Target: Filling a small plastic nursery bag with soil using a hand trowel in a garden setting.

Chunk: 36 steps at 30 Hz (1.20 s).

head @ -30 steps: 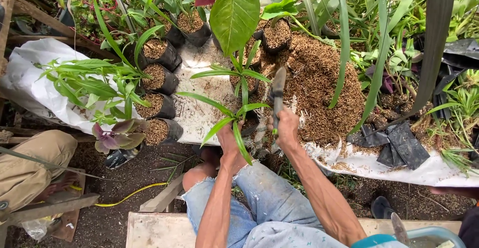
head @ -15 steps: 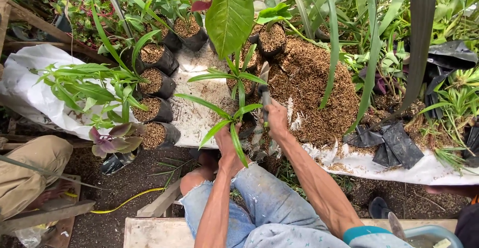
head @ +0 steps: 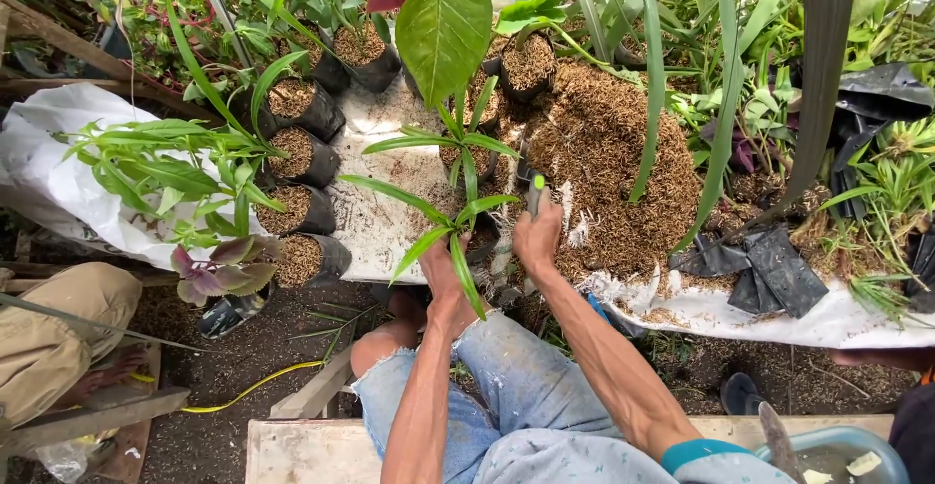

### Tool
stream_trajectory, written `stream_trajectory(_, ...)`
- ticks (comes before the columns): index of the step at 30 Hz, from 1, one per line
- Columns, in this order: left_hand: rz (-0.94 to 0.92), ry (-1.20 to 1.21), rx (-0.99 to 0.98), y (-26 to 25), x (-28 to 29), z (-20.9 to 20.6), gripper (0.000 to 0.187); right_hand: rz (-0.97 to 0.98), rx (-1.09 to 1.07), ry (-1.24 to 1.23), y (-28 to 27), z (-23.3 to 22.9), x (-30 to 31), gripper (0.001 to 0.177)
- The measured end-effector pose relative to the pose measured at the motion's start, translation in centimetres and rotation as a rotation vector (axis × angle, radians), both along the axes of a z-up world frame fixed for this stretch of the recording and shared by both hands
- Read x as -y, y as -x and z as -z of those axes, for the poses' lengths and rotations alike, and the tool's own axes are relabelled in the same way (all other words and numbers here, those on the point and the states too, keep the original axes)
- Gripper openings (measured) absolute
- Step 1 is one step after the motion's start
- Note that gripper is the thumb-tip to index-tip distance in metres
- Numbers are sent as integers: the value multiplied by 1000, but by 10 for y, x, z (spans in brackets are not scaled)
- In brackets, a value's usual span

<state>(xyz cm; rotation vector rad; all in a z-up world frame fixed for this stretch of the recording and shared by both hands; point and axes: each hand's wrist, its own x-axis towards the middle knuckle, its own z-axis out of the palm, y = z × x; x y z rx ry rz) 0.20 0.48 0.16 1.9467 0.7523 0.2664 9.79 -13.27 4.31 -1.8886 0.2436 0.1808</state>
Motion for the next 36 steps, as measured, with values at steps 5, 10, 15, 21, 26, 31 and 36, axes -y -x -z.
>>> stream_trajectory(5,-15,41,40,-8,0,-31,37,-88,91,17,17,12,22,73)
stream_trajectory(10,-46,235,28,2,3,-23,28,-175,202,58,37,8,61,70)
stream_trajectory(15,-209,198,177,-5,11,-6,30,-293,109,112,37,-44,104,61)
stream_trajectory(21,22,-24,168,-3,-6,-74,37,-501,13,288,13,-97,158,58)
stream_trajectory(26,-137,15,83,9,0,17,38,-731,-54,502,-7,-184,148,57)
stream_trajectory(31,-100,96,91,8,6,2,37,-928,-36,698,-23,-196,124,49)
stream_trajectory(36,124,-349,540,-5,-16,107,24,-1208,149,1114,-25,-218,67,25)
